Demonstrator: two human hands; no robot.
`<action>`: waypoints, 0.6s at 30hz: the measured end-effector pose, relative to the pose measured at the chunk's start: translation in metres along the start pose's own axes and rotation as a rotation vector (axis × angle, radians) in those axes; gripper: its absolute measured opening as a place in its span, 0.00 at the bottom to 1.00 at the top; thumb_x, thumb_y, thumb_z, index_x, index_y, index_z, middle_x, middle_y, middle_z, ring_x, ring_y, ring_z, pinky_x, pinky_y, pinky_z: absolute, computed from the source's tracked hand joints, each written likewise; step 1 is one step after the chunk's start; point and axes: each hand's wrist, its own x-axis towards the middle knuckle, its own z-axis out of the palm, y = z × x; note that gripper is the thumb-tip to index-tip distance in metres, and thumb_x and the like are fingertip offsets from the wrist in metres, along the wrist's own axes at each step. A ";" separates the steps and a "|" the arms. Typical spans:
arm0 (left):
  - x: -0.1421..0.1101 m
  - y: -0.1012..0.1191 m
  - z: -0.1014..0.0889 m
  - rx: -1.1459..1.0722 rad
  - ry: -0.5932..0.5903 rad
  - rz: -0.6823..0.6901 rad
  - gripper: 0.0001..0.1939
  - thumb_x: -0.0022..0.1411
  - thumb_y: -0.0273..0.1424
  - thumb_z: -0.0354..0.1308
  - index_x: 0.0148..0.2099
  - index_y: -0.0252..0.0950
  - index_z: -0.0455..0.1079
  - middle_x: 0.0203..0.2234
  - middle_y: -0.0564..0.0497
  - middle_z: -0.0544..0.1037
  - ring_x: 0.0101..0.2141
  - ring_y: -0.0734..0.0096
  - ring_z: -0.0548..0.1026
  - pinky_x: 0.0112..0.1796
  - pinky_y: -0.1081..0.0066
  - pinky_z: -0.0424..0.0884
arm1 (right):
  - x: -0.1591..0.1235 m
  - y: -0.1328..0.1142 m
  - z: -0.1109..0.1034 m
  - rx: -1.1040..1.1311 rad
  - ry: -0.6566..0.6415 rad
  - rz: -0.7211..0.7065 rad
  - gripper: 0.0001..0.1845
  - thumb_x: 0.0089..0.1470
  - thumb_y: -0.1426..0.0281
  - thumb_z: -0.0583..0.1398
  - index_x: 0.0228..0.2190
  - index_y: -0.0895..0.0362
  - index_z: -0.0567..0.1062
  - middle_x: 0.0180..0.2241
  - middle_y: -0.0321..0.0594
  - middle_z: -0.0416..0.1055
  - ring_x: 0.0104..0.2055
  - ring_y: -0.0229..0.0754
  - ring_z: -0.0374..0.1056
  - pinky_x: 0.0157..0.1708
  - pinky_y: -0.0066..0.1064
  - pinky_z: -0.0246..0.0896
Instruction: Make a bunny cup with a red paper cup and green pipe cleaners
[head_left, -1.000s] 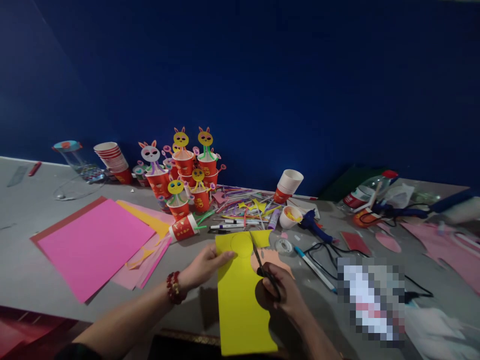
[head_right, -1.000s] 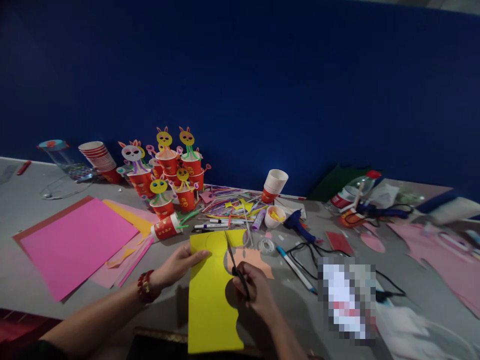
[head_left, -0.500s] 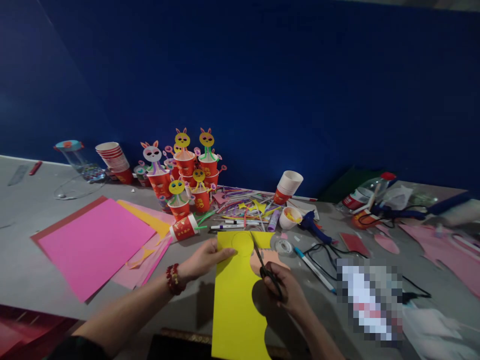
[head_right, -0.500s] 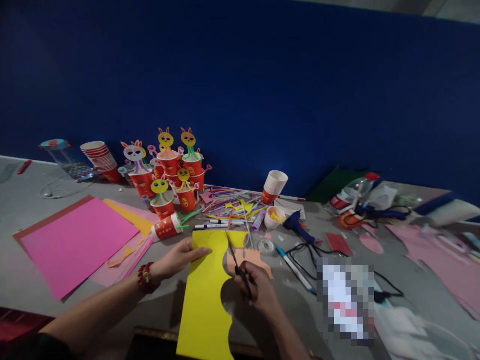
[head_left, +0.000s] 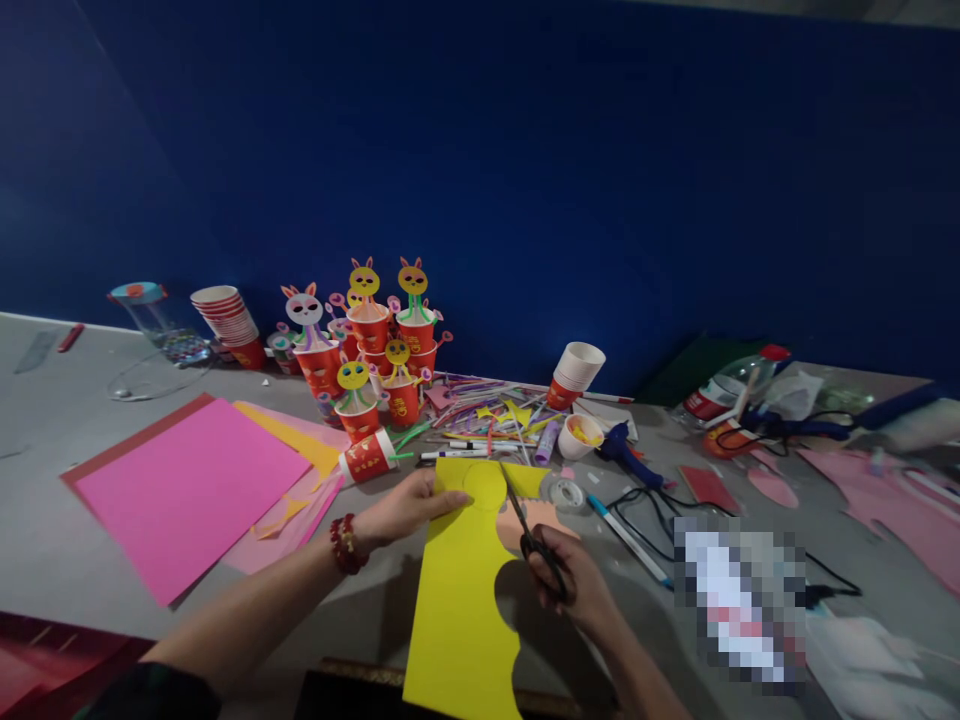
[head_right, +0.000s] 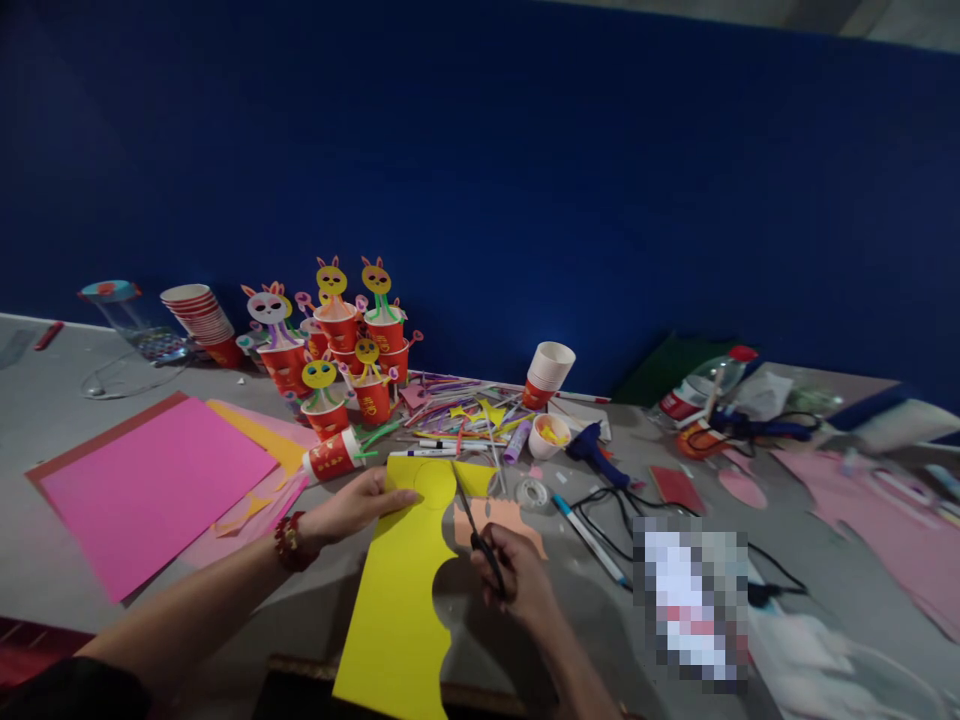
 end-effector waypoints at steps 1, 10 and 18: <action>0.001 -0.001 -0.003 0.010 -0.020 -0.006 0.19 0.56 0.46 0.65 0.35 0.33 0.79 0.30 0.47 0.84 0.27 0.70 0.78 0.28 0.76 0.71 | 0.001 0.001 -0.001 -0.003 -0.007 0.008 0.26 0.42 0.47 0.63 0.21 0.54 0.60 0.15 0.25 0.60 0.11 0.29 0.58 0.09 0.19 0.45; 0.005 0.003 -0.014 0.127 -0.145 -0.035 0.23 0.57 0.48 0.64 0.39 0.31 0.78 0.31 0.47 0.82 0.29 0.69 0.77 0.30 0.74 0.71 | 0.004 0.001 -0.002 -0.006 -0.083 0.013 0.26 0.43 0.46 0.63 0.24 0.53 0.60 0.14 0.26 0.61 0.12 0.31 0.58 0.09 0.20 0.45; 0.003 0.010 -0.011 0.103 -0.191 -0.046 0.23 0.57 0.49 0.63 0.40 0.32 0.77 0.33 0.47 0.82 0.30 0.70 0.77 0.32 0.73 0.71 | 0.008 -0.002 -0.003 0.052 -0.127 -0.008 0.29 0.41 0.43 0.63 0.22 0.53 0.59 0.13 0.25 0.59 0.12 0.31 0.56 0.10 0.21 0.44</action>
